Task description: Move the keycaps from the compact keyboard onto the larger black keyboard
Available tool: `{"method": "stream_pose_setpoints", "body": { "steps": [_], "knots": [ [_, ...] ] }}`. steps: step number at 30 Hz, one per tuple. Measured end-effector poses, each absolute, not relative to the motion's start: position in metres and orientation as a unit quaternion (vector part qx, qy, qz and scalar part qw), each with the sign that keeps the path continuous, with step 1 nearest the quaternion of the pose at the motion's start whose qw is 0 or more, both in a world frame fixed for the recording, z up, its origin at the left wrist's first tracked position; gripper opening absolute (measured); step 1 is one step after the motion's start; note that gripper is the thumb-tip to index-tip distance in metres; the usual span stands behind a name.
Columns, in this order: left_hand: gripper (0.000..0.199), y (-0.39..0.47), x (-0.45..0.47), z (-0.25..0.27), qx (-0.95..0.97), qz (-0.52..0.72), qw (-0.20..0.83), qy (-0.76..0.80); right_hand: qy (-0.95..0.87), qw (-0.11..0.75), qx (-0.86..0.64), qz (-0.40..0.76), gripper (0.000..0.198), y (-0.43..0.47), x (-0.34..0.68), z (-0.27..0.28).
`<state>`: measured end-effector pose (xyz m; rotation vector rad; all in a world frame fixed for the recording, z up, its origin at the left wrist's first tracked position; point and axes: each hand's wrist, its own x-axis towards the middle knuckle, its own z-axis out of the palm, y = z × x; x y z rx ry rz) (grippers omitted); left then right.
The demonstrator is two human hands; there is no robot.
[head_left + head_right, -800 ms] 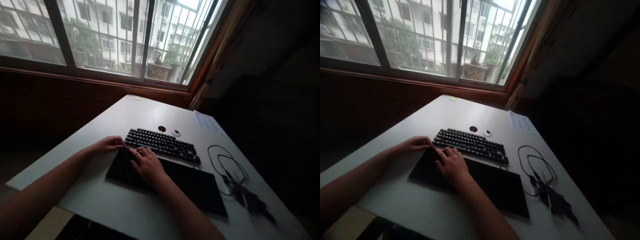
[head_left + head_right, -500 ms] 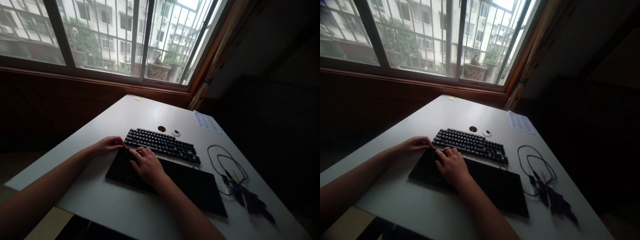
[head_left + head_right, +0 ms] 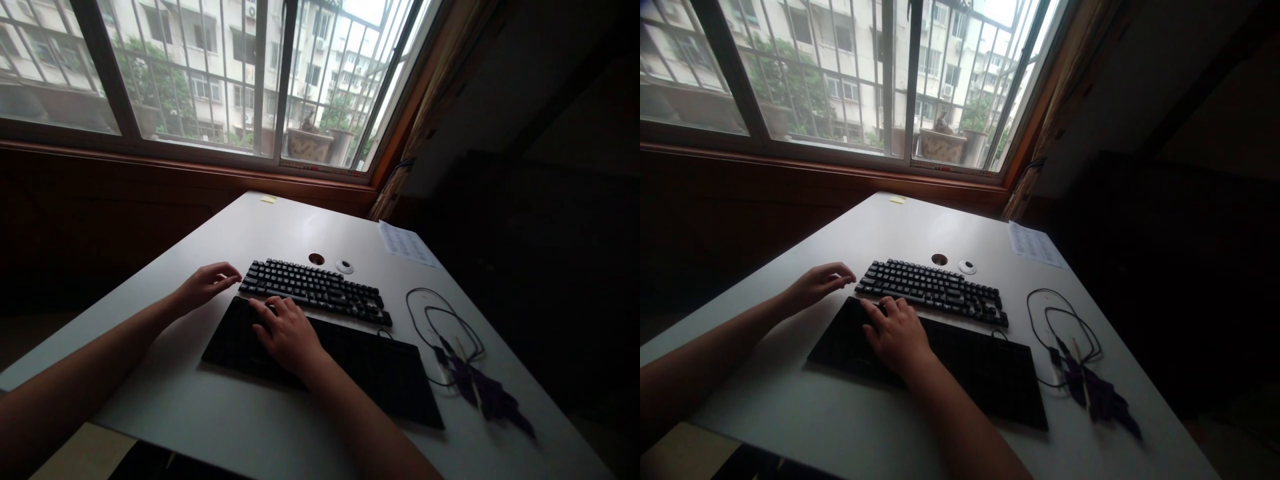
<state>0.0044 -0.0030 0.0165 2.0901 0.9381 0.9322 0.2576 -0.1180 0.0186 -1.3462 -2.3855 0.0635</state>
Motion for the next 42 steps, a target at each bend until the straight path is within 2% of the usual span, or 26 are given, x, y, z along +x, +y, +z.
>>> {"method": "stream_pose_setpoints", "body": {
  "steps": [5, 9, 12, 24, 32, 42],
  "knots": [
    [0.032, 0.018, 0.017, 0.037, 0.84, 0.329, 0.214, 0.374, -0.848, 0.222, -0.481, 0.029, 0.058, -0.118, 0.257, 0.017],
    [0.026, 0.055, 0.032, 0.044, 0.872, 0.319, 0.104, 0.358, -0.845, 0.232, -0.481, 0.036, 0.058, -0.118, 0.257, 0.017],
    [0.022, 0.085, 0.046, 0.044, 0.882, 0.295, 0.061, 0.362, -0.844, 0.23, -0.483, 0.037, 0.057, -0.118, 0.258, 0.016],
    [0.02, 0.134, 0.069, 0.023, 0.898, 0.253, 0.066, 0.354, -0.844, 0.216, -0.489, 0.04, 0.057, -0.121, 0.259, 0.02],
    [0.029, 0.139, 0.072, 0.017, 0.911, 0.23, 0.088, 0.33, -0.844, 0.214, -0.49, 0.048, 0.056, -0.121, 0.259, 0.021],
    [0.021, 0.15, 0.076, 0.009, 0.913, 0.216, 0.092, 0.334, -0.843, 0.211, -0.492, 0.053, 0.057, -0.122, 0.26, 0.022]
  ]
}}
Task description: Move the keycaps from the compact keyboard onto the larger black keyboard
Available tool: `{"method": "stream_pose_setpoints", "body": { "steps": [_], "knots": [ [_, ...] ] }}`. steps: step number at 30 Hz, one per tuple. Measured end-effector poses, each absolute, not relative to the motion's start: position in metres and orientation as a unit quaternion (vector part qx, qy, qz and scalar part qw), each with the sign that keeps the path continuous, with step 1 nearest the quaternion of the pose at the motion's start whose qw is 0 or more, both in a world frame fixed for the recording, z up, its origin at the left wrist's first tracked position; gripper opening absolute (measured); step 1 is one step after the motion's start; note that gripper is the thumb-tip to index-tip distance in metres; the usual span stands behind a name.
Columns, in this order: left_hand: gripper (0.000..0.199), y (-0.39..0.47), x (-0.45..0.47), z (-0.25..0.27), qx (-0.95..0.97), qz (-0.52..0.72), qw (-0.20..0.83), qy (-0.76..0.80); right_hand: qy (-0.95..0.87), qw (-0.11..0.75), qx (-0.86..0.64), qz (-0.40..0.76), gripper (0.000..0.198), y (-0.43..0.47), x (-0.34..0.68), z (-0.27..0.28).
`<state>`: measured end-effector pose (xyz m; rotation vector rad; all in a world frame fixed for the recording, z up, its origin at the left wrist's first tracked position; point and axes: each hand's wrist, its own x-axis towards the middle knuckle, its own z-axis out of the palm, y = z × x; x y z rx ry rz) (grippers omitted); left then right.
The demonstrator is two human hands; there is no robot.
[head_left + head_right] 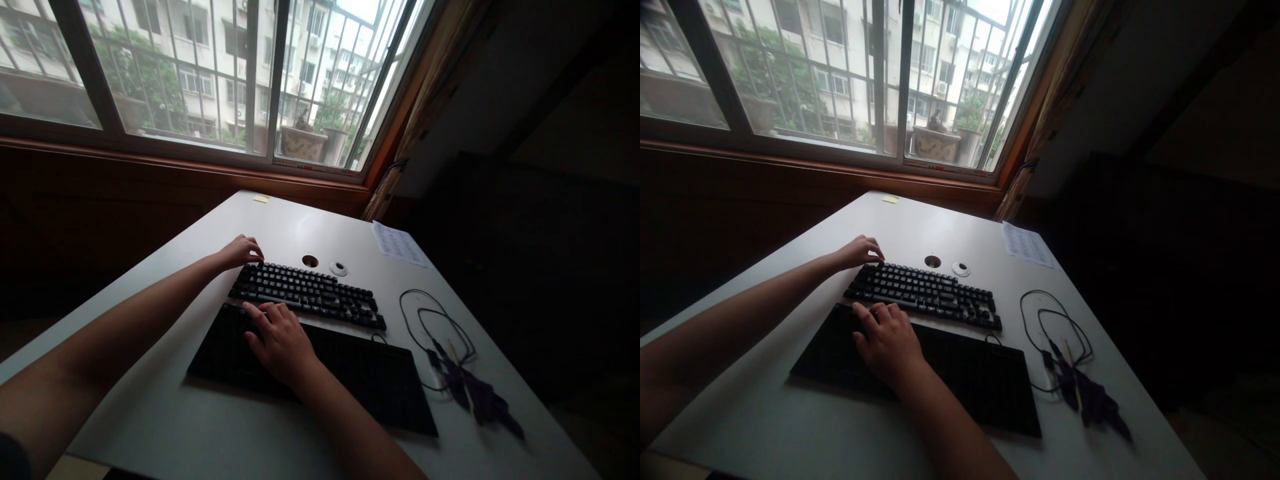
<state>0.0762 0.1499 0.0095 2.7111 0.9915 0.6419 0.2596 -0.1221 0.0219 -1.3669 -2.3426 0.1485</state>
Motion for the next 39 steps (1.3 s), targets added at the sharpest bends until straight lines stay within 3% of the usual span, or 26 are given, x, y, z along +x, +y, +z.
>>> {"method": "stream_pose_setpoints", "body": {
  "steps": [29, 39],
  "knots": [
    [0.035, 0.152, 0.072, 0.001, 0.905, 0.25, 0.106, 0.328, -0.844, 0.213, -0.49, 0.048, 0.058, -0.121, 0.259, 0.02],
    [0.046, 0.128, 0.053, 0.044, 0.885, 0.318, 0.135, 0.313, -0.83, 0.267, -0.483, 0.078, 0.058, -0.118, 0.261, 0.016]
  ]
}}
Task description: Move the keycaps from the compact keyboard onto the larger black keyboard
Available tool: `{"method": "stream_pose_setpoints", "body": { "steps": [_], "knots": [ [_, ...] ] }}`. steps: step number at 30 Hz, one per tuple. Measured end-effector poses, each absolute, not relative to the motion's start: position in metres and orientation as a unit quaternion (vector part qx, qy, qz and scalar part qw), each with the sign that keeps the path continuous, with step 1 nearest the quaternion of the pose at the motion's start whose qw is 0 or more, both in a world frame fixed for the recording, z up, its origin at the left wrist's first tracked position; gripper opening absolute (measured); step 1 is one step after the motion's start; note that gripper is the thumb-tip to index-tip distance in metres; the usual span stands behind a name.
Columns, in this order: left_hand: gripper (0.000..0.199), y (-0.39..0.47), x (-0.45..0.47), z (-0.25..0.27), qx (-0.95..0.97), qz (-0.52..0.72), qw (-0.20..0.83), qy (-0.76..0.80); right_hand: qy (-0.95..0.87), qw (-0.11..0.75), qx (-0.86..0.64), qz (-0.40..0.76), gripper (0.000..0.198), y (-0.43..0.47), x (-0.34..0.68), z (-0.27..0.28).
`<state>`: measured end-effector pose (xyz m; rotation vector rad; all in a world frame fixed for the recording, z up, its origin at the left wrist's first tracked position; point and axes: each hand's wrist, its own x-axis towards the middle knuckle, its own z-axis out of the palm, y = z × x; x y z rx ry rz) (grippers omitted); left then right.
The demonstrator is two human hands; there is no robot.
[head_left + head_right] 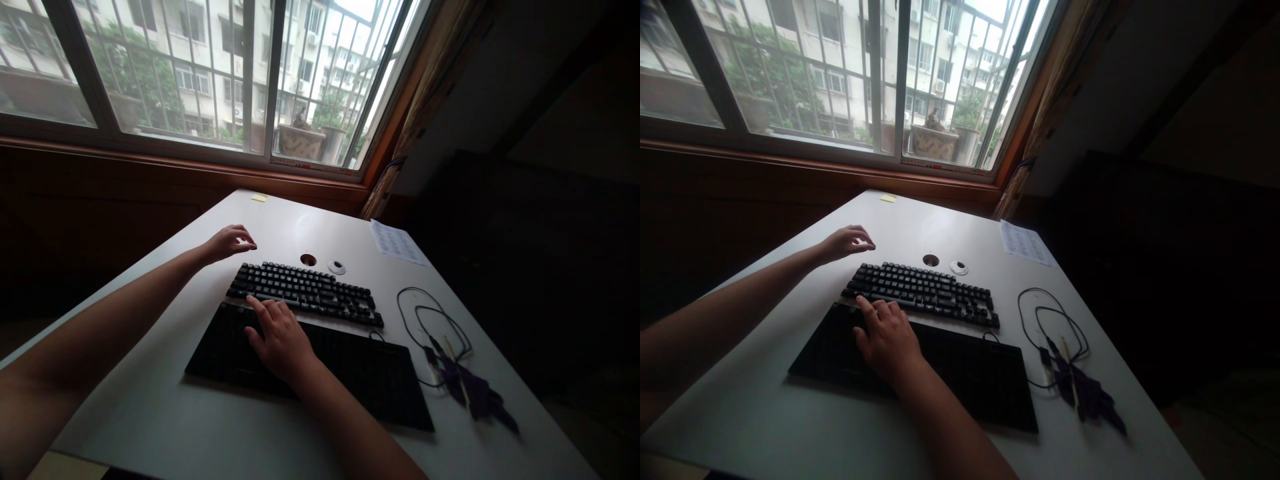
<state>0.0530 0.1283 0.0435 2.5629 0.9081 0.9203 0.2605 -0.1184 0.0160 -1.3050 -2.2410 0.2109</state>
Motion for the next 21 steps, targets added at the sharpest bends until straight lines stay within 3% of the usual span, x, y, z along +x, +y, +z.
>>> {"method": "stream_pose_setpoints", "body": {
  "steps": [8, 21],
  "knots": [
    [0.023, 0.037, 0.044, 0.056, 0.909, 0.303, 0.206, 0.199, -0.741, 0.441, -0.479, 0.165, 0.044, -0.109, 0.268, 0.007],
    [0.013, -0.007, 0.045, 0.026, 0.931, 0.293, 0.157, 0.155, -0.726, 0.463, -0.47, 0.193, 0.038, -0.108, 0.271, 0.005]
  ]
}}
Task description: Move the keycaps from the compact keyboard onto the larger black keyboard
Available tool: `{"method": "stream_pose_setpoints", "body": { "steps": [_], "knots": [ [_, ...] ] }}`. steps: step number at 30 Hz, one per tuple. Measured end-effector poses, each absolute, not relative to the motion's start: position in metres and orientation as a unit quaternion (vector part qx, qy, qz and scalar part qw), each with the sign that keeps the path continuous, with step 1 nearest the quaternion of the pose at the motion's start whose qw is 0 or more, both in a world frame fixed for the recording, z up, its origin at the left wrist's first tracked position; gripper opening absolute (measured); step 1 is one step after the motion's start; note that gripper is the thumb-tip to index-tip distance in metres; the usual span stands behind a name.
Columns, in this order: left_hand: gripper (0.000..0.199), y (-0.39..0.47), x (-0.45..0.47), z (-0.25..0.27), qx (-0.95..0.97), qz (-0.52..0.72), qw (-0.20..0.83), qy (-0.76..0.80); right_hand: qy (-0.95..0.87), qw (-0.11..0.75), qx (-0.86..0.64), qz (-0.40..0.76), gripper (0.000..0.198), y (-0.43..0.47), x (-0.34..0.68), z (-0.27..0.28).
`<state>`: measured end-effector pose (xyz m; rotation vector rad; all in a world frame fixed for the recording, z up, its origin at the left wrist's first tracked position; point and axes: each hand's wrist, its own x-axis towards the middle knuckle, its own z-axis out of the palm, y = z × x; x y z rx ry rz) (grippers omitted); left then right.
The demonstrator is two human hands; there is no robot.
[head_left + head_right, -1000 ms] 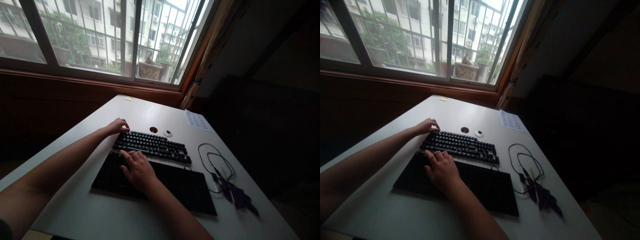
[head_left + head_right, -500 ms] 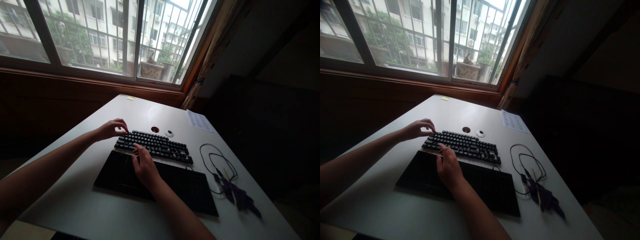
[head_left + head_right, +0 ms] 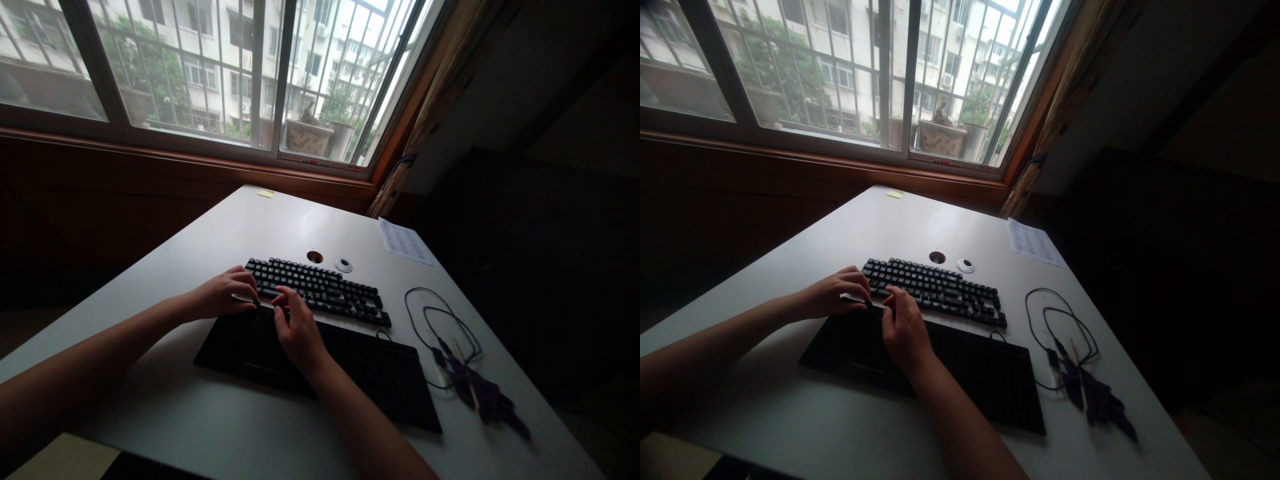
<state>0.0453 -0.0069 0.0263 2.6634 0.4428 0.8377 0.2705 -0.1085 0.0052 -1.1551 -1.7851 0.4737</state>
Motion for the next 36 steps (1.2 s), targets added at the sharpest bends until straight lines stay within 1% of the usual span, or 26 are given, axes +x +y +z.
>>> {"method": "stream_pose_setpoints", "body": {
  "steps": [9, 16, 26, 36],
  "knots": [
    [0.012, -0.0073, 0.0455, 0.0214, 0.926, 0.306, 0.157, 0.155, -0.736, 0.458, -0.466, 0.179, 0.039, -0.1093, 0.2711, 0.0063],
    [0.016, -0.0078, 0.0478, 0.0206, 0.924, 0.31, 0.166, 0.151, -0.742, 0.455, -0.46, 0.176, 0.039, -0.1086, 0.2709, 0.0064],
    [0.014, -0.0087, 0.047, 0.0236, 0.926, 0.304, 0.168, 0.15, -0.742, 0.454, -0.458, 0.18, 0.04, -0.1093, 0.271, 0.0078],
    [0.022, -0.007, 0.0441, 0.0198, 0.916, 0.303, 0.189, 0.182, -0.744, 0.453, -0.457, 0.177, 0.041, -0.1102, 0.2708, 0.0092]
  ]
}}
